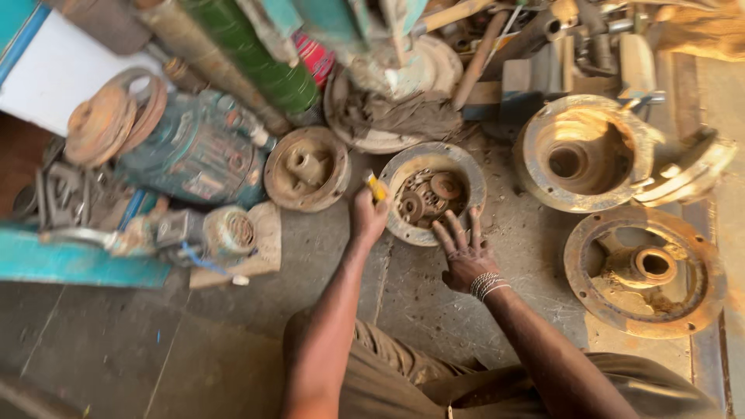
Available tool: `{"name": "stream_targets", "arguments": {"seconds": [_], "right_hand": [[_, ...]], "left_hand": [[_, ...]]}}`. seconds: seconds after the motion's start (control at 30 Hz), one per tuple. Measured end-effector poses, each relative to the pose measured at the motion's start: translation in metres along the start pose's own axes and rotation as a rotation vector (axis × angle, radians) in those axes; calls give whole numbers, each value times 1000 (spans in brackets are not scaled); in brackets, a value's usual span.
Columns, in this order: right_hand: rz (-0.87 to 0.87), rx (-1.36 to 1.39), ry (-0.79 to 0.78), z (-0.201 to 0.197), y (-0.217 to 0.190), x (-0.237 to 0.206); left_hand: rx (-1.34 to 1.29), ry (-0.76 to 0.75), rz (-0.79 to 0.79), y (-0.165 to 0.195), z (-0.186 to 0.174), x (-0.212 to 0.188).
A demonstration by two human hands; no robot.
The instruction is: The person sits on the floor of a repair workshop and cleans small rusty metal pump parts, including impellers and washers, picking them one at a time from a bowl-shaped housing. They hold a yellow brush and scrub each part, occasionally turning pieces over and reaching into the pile of parts.
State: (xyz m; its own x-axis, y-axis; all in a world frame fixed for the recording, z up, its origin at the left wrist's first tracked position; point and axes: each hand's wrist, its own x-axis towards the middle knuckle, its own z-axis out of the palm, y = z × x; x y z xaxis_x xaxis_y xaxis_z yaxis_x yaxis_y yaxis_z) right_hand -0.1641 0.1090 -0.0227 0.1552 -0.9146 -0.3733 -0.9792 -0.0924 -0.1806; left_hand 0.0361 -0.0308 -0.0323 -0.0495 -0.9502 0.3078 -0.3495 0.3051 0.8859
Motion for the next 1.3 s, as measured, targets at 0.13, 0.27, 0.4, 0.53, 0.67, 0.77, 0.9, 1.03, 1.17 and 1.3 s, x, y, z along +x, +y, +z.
{"name": "stream_targets", "arguments": {"seconds": [0.13,0.27,0.4,0.53,0.67,0.77,0.9,1.03,1.17,1.3], "right_hand": [[-2,14,-4,-1,1,0],[15,-12,-19,-2,-1,1],[10,18,-9,-2,-4,2],[-11,-12,3,-3,-4,3],[-9,-16,-17,-4,-3,2],[12,3,-15,-5,-4,1],[6,22,-14,-4,-5,0],[5,0,5,-1,-3,1],[1,-29,-11,0,0,2],[18,5,-8,2,0,1]], "left_hand": [[-18,166,-14,3,-7,-6],[201,95,17,4,-11,-10],[151,132,-104,-3,-3,-10],[264,175,-156,-9,-1,-11],[291,20,18,-10,-5,-10],[250,14,-65,-3,-9,-1],[309,-36,-58,5,-9,-5],[202,171,114,3,-2,-13],[308,2,10,-1,-4,-13],[239,-44,99,2,-12,-12]]}}
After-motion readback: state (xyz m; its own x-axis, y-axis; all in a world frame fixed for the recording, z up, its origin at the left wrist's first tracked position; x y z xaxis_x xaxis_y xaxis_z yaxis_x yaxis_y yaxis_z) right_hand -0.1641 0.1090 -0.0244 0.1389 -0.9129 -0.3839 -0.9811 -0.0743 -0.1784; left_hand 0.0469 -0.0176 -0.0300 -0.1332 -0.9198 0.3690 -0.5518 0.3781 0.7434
